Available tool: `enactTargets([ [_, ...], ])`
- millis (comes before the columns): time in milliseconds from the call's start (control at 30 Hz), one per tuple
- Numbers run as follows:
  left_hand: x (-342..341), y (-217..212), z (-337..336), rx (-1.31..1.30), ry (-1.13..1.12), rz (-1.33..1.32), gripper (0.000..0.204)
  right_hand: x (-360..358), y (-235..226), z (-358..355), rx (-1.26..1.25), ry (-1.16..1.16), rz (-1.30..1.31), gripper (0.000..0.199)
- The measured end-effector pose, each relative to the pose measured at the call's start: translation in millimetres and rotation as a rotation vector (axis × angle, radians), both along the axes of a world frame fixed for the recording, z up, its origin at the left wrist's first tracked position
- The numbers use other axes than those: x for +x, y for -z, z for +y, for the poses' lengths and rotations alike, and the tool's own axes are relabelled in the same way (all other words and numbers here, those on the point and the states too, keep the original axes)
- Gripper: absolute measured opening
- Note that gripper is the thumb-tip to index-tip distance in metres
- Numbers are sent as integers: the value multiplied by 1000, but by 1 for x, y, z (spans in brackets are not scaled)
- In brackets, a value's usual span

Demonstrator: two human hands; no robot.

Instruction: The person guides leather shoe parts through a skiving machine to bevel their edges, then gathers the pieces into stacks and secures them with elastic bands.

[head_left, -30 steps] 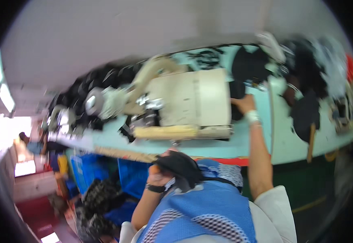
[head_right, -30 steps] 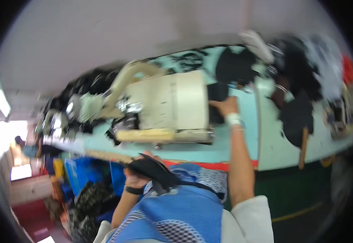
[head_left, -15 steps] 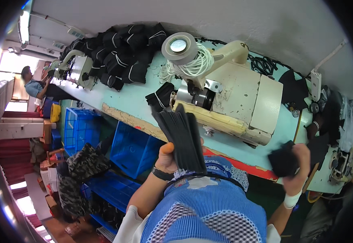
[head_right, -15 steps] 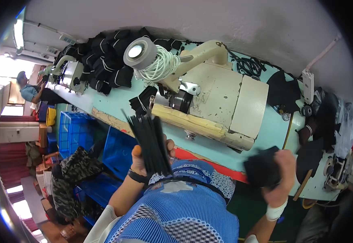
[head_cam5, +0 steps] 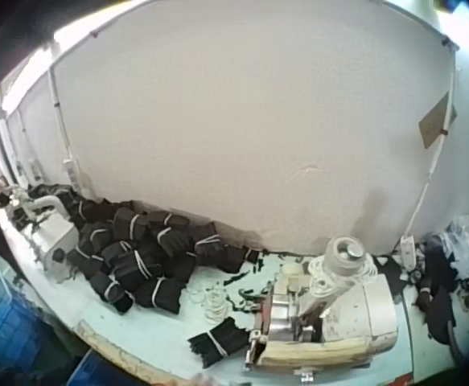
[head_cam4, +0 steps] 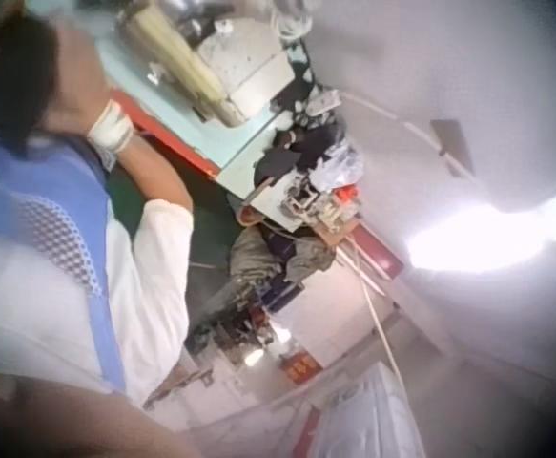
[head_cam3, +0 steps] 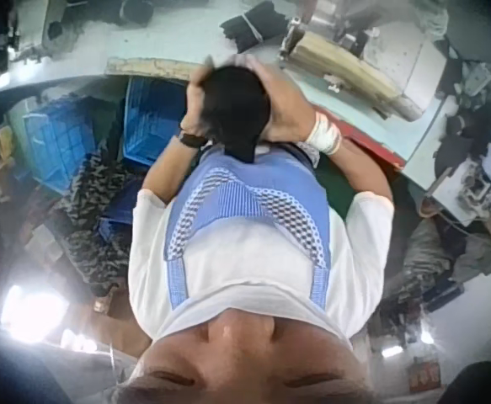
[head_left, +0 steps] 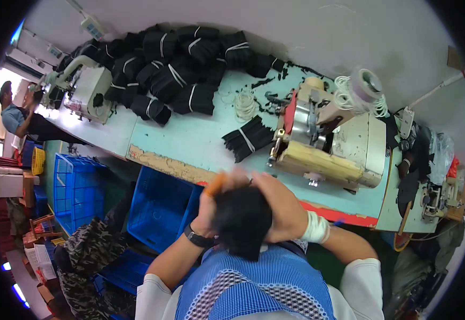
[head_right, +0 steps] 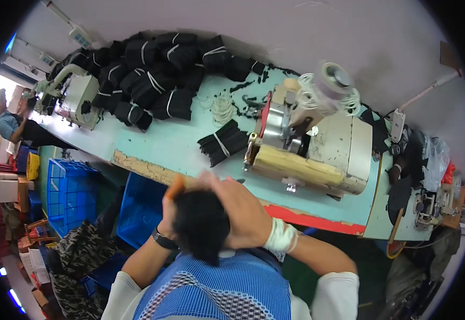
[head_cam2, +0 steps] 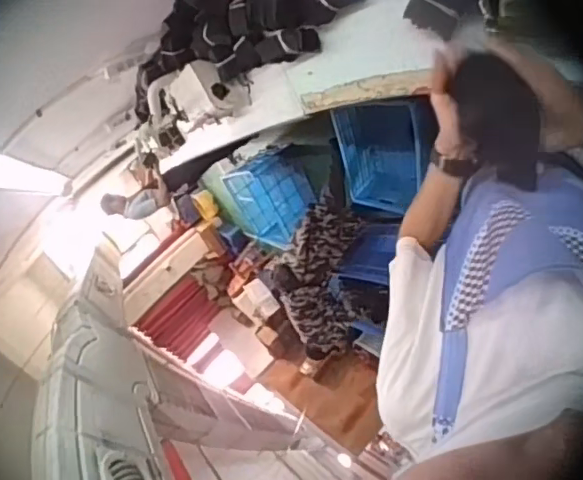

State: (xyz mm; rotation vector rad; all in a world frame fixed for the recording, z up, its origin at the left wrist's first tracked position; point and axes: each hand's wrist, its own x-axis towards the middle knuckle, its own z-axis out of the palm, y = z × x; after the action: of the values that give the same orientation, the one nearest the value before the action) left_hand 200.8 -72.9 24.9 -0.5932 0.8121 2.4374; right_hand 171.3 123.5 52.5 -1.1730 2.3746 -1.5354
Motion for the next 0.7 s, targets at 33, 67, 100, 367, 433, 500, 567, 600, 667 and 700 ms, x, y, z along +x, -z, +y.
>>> enactTargets([
  [33, -3, 9, -10, 217, -197, 8, 84, 4, 7, -18, -93, 85, -376, 106],
  [67, 1, 10, -17, -130, -159, 173, 99, 9, 5, -34, -181, 144, -580, 106],
  [100, 3, -7, -20, 11, -140, 313, 97, 11, 2, -50, -278, 193, -787, 106],
  [367, 20, 4, -53, -355, 206, 467, 54, 21, 10, -84, -315, 284, -1064, 103],
  [433, 14, 8, -59, -292, 241, 427, 61, 21, 15, -88, -301, 218, -1022, 106],
  [500, 6, 12, -54, -328, 177, 285, 61, 23, 26, -100, -438, 320, -978, 108],
  [567, -2, 22, -62, -254, 169, 274, 64, 14, 36, -102, -220, 385, -782, 105],
  [600, -5, 24, -69, -268, 196, 316, 64, 2, 35, -101, -247, 332, -918, 105],
  [667, -10, 20, -85, -310, 269, 408, 67, -20, 28, -98, -303, 381, -1097, 106],
  [700, -8, 20, -92, -273, 321, 440, 69, -29, 16, -108, -297, 298, -998, 105],
])
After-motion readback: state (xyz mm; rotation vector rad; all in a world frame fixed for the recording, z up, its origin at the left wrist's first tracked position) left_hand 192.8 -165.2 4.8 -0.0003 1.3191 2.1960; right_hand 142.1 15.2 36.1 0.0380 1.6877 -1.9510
